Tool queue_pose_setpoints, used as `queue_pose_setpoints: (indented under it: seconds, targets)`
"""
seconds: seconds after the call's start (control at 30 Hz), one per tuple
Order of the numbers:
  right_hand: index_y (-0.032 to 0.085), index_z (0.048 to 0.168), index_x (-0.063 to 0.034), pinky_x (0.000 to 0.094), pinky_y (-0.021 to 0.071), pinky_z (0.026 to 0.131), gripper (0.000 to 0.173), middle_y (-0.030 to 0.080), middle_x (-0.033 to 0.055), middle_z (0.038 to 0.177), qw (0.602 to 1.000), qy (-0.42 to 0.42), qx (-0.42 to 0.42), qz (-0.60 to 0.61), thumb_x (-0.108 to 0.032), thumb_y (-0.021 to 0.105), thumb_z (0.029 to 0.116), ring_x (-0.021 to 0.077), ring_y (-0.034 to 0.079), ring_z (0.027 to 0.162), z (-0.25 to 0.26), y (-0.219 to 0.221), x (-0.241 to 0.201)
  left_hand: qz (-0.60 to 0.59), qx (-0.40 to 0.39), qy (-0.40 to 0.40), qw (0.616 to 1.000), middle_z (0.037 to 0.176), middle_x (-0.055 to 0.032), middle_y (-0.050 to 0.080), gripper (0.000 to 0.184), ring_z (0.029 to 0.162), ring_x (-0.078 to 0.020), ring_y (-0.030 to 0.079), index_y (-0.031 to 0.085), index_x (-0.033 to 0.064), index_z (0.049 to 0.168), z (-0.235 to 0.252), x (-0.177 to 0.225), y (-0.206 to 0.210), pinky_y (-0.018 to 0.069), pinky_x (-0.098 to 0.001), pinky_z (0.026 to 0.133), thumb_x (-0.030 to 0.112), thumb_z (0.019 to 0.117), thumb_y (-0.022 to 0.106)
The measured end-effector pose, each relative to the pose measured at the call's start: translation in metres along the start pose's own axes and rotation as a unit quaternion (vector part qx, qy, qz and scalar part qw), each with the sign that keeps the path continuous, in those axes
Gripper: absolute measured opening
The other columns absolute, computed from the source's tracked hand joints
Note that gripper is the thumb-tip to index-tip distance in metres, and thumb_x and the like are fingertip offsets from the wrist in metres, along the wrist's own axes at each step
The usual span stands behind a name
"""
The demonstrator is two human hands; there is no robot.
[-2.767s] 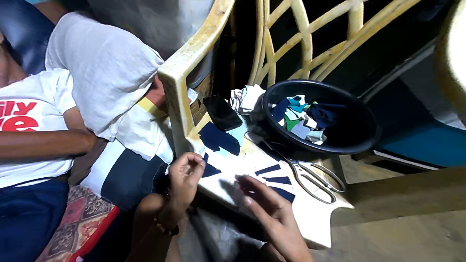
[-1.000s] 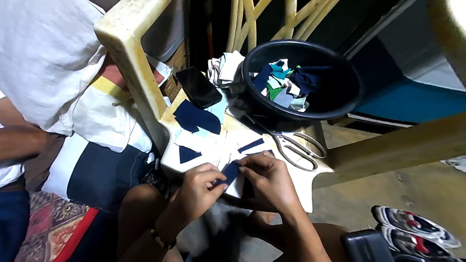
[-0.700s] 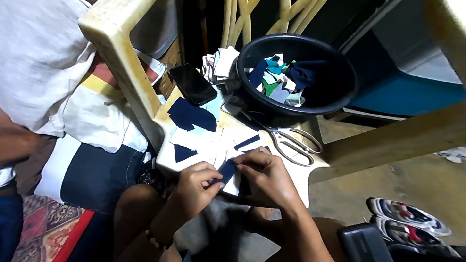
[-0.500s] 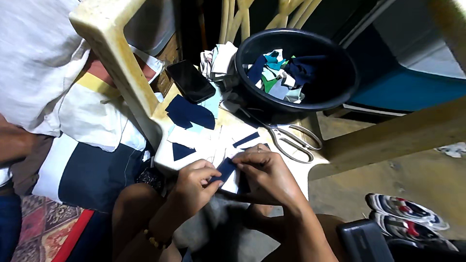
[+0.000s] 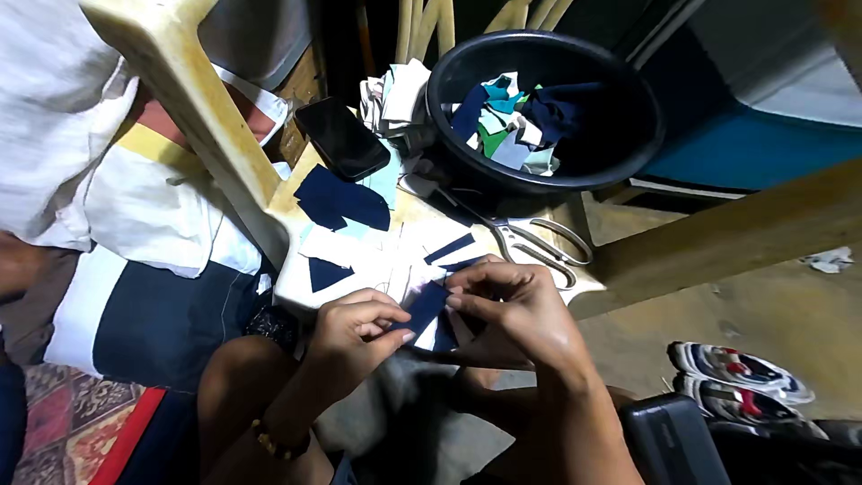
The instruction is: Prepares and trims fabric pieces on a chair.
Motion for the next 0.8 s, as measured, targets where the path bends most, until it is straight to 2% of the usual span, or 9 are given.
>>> queue_pose_setpoints:
  seconds: [0.13, 0.27, 0.37, 0.47, 0.8]
  targets:
    - [0.078, 0.092, -0.0080, 0.0108, 0.0521, 0.068, 0.012, 0.067, -0.0070, 0.082, 0.999, 0.001, -0.025, 0.029, -0.004, 0.074, 0.0816, -0.0041, 0.062, 0.074, -0.001, 0.000, -0.001, -0.018, -0.006, 0.001, 1.000, 0.099, -0.0078, 0.071, 0.010, 0.079, 0.0012, 0.067, 0.076, -0.0027, 0.092, 0.001, 0.000, 0.001, 0.0565, -0.0112, 0.068, 0.003, 0.0837, 0.076]
    - [0.078, 0.088, -0.0079, 0.0092, 0.0478, 0.072, 0.009, 0.070, -0.0082, 0.083, 0.999, -0.037, -0.005, -0.008, -0.005, 0.071, 0.0827, -0.0070, 0.059, 0.080, -0.003, 0.014, -0.006, 0.061, -0.001, -0.005, 0.998, 0.094, -0.0081, 0.072, 0.010, 0.073, 0.0041, 0.063, 0.077, -0.0015, 0.091, 0.000, -0.001, -0.005, 0.0522, -0.0081, 0.065, 0.005, 0.0829, 0.075]
    - [0.078, 0.087, -0.0084, 0.0132, 0.0448, 0.073, 0.012, 0.070, -0.0067, 0.081, 0.996, -0.048, 0.019, -0.076, -0.007, 0.067, 0.0832, -0.0041, 0.058, 0.080, -0.002, 0.026, -0.005, 0.129, 0.000, -0.012, 0.992, 0.091, -0.0095, 0.072, 0.010, 0.070, 0.0026, 0.061, 0.078, -0.0002, 0.090, -0.001, -0.002, -0.008, 0.0493, -0.0082, 0.064, 0.006, 0.0821, 0.075]
    - [0.078, 0.088, -0.0084, 0.0173, 0.0440, 0.072, 0.013, 0.070, -0.0050, 0.079, 0.991, -0.050, 0.032, -0.118, -0.008, 0.066, 0.0827, 0.0002, 0.057, 0.079, -0.001, 0.032, -0.003, 0.146, 0.004, 0.001, 0.989, 0.090, -0.0107, 0.072, 0.010, 0.071, 0.0004, 0.062, 0.078, -0.0007, 0.090, -0.001, -0.003, -0.005, 0.0502, -0.0093, 0.064, 0.005, 0.0817, 0.075]
    - [0.077, 0.086, -0.0084, 0.0197, 0.0435, 0.073, 0.016, 0.070, -0.0039, 0.078, 0.986, -0.066, 0.046, -0.146, -0.008, 0.062, 0.0797, 0.0023, 0.058, 0.079, -0.001, 0.030, -0.003, 0.162, 0.008, 0.041, 0.986, 0.090, -0.0139, 0.071, 0.010, 0.072, -0.0030, 0.063, 0.078, -0.0018, 0.089, -0.001, 0.000, 0.003, 0.0499, -0.0097, 0.065, 0.003, 0.0801, 0.075]
Point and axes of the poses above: each hand's wrist, its own z-axis towards the middle knuckle, its own y-axis out of the palm, x = y × z, the point moved 6 cm from there along z, towards the middle knuckle
